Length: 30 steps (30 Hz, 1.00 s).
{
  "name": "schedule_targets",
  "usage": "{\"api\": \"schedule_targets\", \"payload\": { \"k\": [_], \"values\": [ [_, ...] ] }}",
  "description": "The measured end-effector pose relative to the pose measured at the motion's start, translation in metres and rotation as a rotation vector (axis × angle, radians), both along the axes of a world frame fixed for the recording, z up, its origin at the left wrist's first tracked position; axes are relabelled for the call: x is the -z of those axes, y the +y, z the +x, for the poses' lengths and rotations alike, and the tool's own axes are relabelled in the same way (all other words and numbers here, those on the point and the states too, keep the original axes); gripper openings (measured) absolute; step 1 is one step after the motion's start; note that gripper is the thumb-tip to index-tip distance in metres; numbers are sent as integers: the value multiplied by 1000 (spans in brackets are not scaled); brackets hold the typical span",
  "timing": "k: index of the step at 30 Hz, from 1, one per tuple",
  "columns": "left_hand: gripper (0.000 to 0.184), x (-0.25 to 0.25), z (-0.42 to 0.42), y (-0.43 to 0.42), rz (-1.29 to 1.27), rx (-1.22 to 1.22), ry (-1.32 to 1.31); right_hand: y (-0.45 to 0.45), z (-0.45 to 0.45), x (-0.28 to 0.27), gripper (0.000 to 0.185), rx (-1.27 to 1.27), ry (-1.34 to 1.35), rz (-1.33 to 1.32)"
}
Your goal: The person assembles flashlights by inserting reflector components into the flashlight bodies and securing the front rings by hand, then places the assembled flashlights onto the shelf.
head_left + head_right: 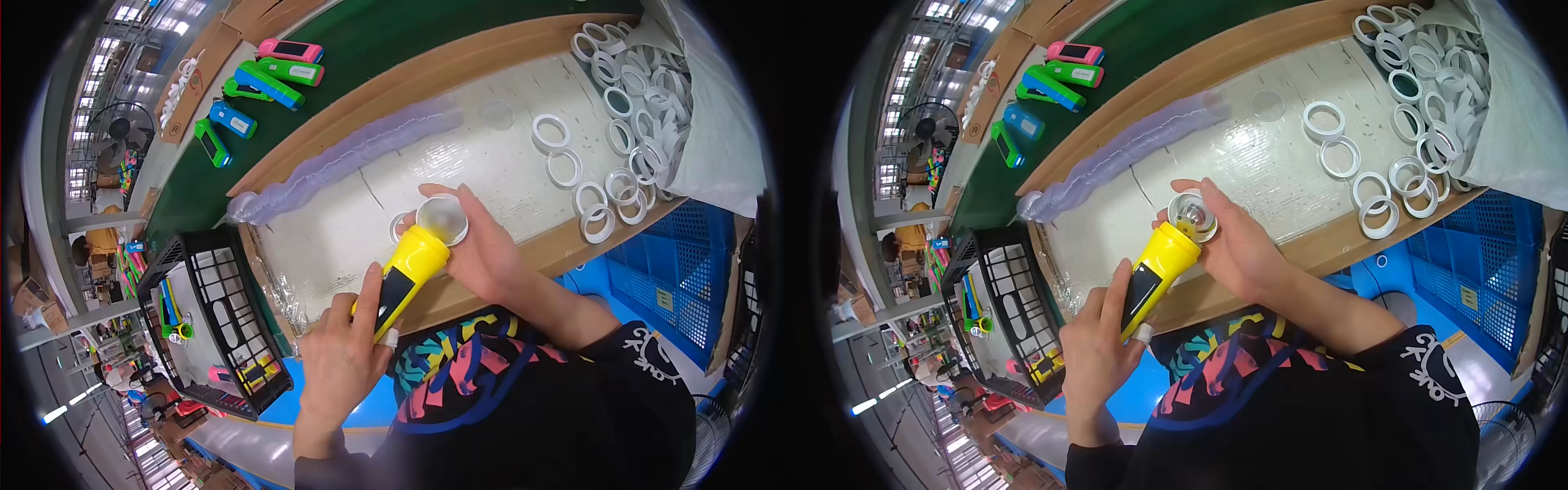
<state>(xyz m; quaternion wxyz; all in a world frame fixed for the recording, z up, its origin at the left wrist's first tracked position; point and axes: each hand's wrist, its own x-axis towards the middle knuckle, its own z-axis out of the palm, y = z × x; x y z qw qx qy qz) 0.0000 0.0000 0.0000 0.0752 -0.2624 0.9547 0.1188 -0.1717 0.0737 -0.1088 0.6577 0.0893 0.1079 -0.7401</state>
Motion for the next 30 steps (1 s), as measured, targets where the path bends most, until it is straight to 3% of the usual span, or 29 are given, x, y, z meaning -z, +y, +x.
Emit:
{"api": "schedule_targets", "payload": {
  "k": [2,5,12,14,15,19,21,24,25,27,28,29,30],
  "values": [
    [86,-3,-5,1,-77,29,-34,1,0,-1,38,64,346,13],
    [85,-4,-3,4,-199,66,18,1,0,-5,38,81,378,148],
    [81,13,1,0,-358,113,192,4,-11,-9,37,61,370,27],
    [81,14,2,2,-389,201,118,4,-12,-8,40,-20,831,72],
    [81,14,2,2,-390,200,122,5,-7,-10,39,-38,659,30],
    [73,10,5,3,-345,142,152,7,6,-14,42,-42,636,26],
    [70,5,12,-1,301,-78,314,15,11,-25,45,161,1392,-33],
    [73,8,36,-11,1385,-324,352,21,3,-49,46,424,1909,-453],
    [73,8,37,-15,1303,-109,398,26,2,-60,43,455,1864,-609],
    [70,-4,28,-15,1041,-69,401,22,3,-56,43,427,1987,-484],
    [72,6,17,-13,527,-41,446,9,3,-49,42,415,1921,-197],
    [77,11,6,-11,116,-50,277,-4,0,-41,42,89,1529,47],
    [79,25,2,-13,-61,19,210,-14,-4,-22,42,-90,1319,180]
  ]
}}
